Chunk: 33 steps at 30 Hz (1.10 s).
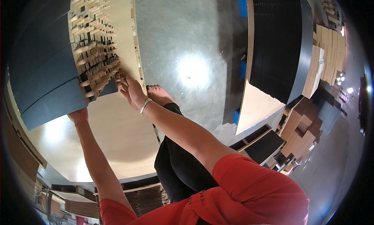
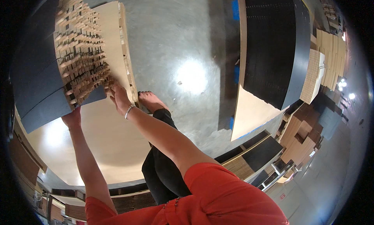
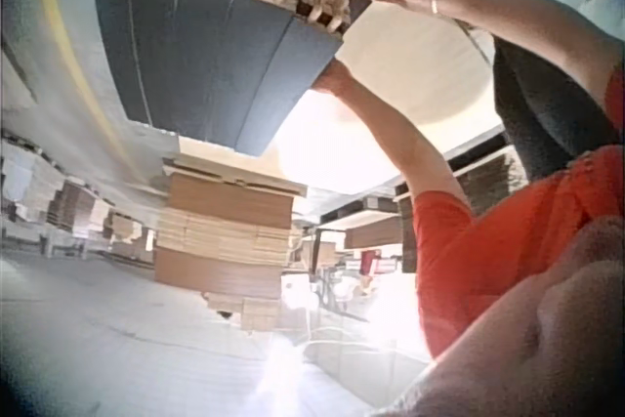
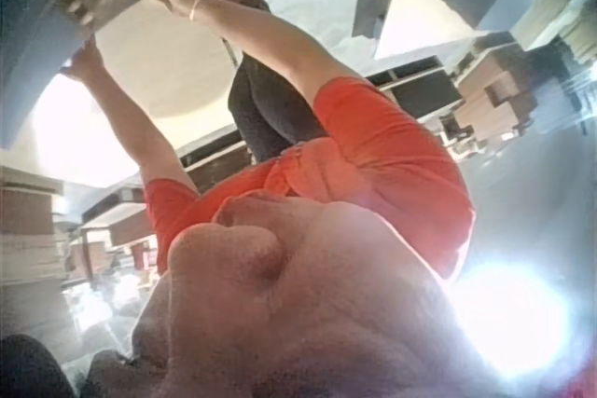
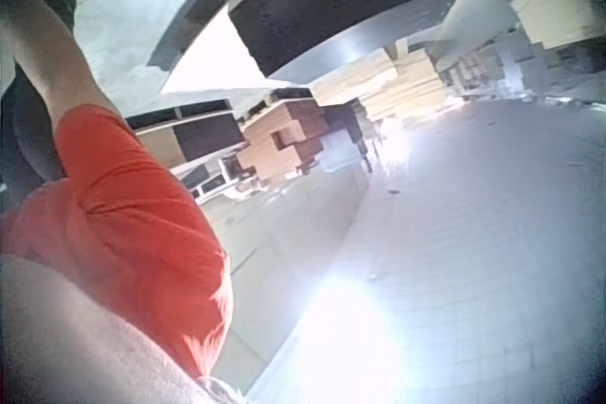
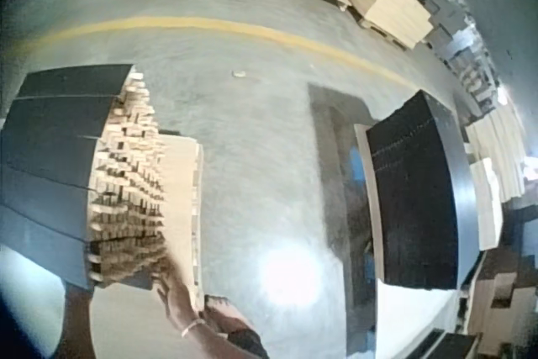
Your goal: Inspecting and cleaning edges of wooden furniture panels using a scraper tool in a factory environment.
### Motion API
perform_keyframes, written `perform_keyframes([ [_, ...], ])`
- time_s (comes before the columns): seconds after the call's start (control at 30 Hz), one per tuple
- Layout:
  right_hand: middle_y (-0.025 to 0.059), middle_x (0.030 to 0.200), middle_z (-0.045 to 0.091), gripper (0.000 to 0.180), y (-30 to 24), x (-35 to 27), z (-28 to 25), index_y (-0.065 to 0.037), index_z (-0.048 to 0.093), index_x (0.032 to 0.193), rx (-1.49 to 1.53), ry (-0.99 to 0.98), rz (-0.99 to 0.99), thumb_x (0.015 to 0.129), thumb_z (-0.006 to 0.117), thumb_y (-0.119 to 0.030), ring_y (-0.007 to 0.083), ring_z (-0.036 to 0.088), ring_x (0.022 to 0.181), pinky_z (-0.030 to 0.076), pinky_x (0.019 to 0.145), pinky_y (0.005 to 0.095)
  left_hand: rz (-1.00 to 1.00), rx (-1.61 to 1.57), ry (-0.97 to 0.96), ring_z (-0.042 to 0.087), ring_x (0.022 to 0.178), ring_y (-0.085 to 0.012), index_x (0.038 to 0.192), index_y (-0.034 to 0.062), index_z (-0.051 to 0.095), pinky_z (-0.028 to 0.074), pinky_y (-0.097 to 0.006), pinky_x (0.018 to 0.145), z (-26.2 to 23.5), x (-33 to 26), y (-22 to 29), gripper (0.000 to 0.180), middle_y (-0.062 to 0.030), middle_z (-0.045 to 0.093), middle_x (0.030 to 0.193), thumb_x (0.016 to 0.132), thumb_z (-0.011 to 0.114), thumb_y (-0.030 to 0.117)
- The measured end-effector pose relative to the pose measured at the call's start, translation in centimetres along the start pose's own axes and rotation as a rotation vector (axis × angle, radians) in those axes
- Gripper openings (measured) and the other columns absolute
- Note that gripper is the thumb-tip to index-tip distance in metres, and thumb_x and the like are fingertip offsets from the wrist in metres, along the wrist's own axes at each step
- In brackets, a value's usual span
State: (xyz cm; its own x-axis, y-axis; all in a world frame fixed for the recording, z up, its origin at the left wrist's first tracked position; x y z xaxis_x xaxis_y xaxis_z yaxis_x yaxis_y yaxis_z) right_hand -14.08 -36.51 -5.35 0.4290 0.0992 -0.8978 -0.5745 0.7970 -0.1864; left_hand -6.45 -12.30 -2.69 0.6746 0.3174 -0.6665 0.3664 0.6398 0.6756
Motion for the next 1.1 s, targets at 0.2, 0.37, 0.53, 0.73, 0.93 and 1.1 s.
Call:
perform_keyframes([
  [0.2, -0.0023, 0.139, 0.04, 0.049, 1.2, -0.6, 0.7, -0.017, 0.034, 0.14, -0.136, -0.04, 0.025, 0.098, 0.038, -0.041, 0.0132, 0.038, 0.126, 0.032, 0.1, 0.0335, -0.066, -0.069, -0.057, 0.032, 0.132, -0.0277, 0.139, 0.005, 0.033, 0.024, -0.047, 0.109, -2.5, 0.9, 1.3, 0.072, -0.0114, 0.033, 0.146, 0.09, 0.039, 0.058],
  [0.37, -0.0005, 0.084, 0.055, 0.011, -1.4, -5.3, -5.7, -0.004, 0.054, 0.09, -0.779, -0.028, -0.231, 0.091, 0.051, -0.014, 0.01, 0.053, 0.085, 0.043, 0.073, 0.0278, -0.178, 0.319, 0.2, 0.022, 0.139, -0.0266, 0.148, 0.0104, 0.003, 0.008, -0.05, 0.112, -10.7, -7.6, 0.7, 0.09, -0.0083, 0.012, 0.155, 0.087, 0.03, 0.071],
  [0.53, 0.0153, 0.085, 0.064, 0.018, -8.6, -16.3, -22.1, -0.005, 0.064, 0.088, -2.32, -0.166, -0.786, 0.082, 0.05, -0.016, 0.0304, 0.062, 0.085, 0.048, 0.078, 0.0426, -0.478, 0.696, 0.104, 0.041, 0.126, -0.0242, 0.144, 0.0105, 0.025, 0.027, -0.051, 0.102, -14.1, -23.1, -6.3, 0.082, -0.0066, 0.03, 0.148, 0.087, 0.04, 0.067],
  [0.73, 0.0134, 0.077, 0.065, 0.022, -11.9, -34.1, -29.7, -0.007, 0.066, 0.079, -2.657, -0.347, -0.482, 0.084, 0.049, -0.019, 0.0291, 0.064, 0.079, 0.051, 0.069, 0.0432, -0.474, 1.071, -0.179, 0.065, 0.084, -0.0184, 0.1, 0.0046, 0.06, 0.044, -0.03, 0.061, -23.2, -41.5, -6.5, 0.036, -0.0039, 0.062, 0.084, 0.089, 0.051, 0.038],
  [0.93, 0.0125, 0.074, 0.064, 0.013, -17.3, -43.1, -32.3, -0.009, 0.064, 0.076, -2.338, -0.147, -0.212, 0.072, 0.063, -0.021, 0.0295, 0.064, 0.079, 0.052, 0.067, 0.0417, -0.594, 0.866, 0.015, 0.066, 0.085, -0.0182, 0.113, 0.0034, 0.059, 0.044, -0.031, 0.065, -16.0, -53.2, 0.4, 0.038, -0.0096, 0.067, 0.101, 0.09, 0.052, 0.033],
  [1.1, 0.0084, 0.069, 0.063, 0.019, -22.2, -46.6, -21.4, -0.003, 0.065, 0.077, -1.564, 0.253, -0.062, 0.081, 0.062, -0.021, 0.0181, 0.061, 0.061, 0.051, 0.055, 0.0318, -0.442, 0.657, 0.145, 0.066, 0.083, -0.0174, 0.113, 0.0029, 0.058, 0.045, -0.032, 0.067, -15.6, -59.2, 3.7, 0.039, -0.01, 0.067, 0.1, 0.091, 0.054, 0.034],
])
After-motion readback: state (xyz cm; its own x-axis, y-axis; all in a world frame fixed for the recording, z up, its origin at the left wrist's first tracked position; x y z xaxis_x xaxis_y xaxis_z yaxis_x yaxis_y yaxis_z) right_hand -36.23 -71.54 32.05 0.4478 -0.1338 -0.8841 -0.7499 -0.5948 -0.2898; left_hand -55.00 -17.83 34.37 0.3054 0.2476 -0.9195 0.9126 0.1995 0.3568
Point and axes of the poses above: each hand's wrist, its own x-axis towards the middle knuckle, its own z-axis out of the palm, y = z × x, the point moved 6 cm from there along x, towards the middle knuckle
